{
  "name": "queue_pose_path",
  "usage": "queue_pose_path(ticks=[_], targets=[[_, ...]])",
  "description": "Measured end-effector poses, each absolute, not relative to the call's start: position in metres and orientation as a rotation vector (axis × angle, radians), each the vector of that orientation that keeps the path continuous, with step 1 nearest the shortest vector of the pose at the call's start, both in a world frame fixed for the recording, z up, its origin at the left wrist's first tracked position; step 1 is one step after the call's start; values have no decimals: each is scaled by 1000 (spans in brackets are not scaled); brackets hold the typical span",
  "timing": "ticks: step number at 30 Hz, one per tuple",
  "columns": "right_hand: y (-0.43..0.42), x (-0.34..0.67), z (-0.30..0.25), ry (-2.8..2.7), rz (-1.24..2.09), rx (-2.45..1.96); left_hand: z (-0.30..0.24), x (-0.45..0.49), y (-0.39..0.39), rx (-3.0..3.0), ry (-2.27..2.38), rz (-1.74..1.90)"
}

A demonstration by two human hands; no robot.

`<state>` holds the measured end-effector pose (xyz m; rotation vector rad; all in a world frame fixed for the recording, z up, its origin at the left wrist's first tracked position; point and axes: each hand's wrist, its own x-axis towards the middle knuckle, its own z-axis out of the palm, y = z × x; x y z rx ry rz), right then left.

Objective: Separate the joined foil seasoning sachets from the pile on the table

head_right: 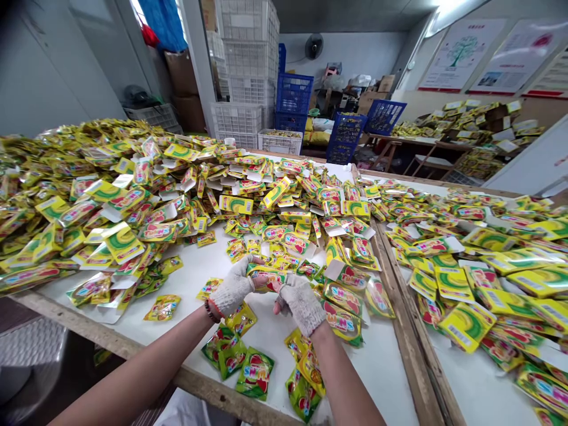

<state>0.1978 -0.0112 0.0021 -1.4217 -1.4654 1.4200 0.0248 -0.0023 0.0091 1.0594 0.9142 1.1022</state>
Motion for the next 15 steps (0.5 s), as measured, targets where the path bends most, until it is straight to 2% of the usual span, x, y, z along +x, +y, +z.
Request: queue_pose_path(ticks=[5,9,12,15], targets=[[-9,190,6,-1402,1319,-1579,5,29,3,1030,901,1132],[-7,196,16,-1556,787,-1702,1,33,6,1071,914,1215],[-9,194,22,-1752,357,-1535,-2,36,6,938,835,1236],[-19,181,25,-2077,311,-1239,-2,37,7,719,700,1110]])
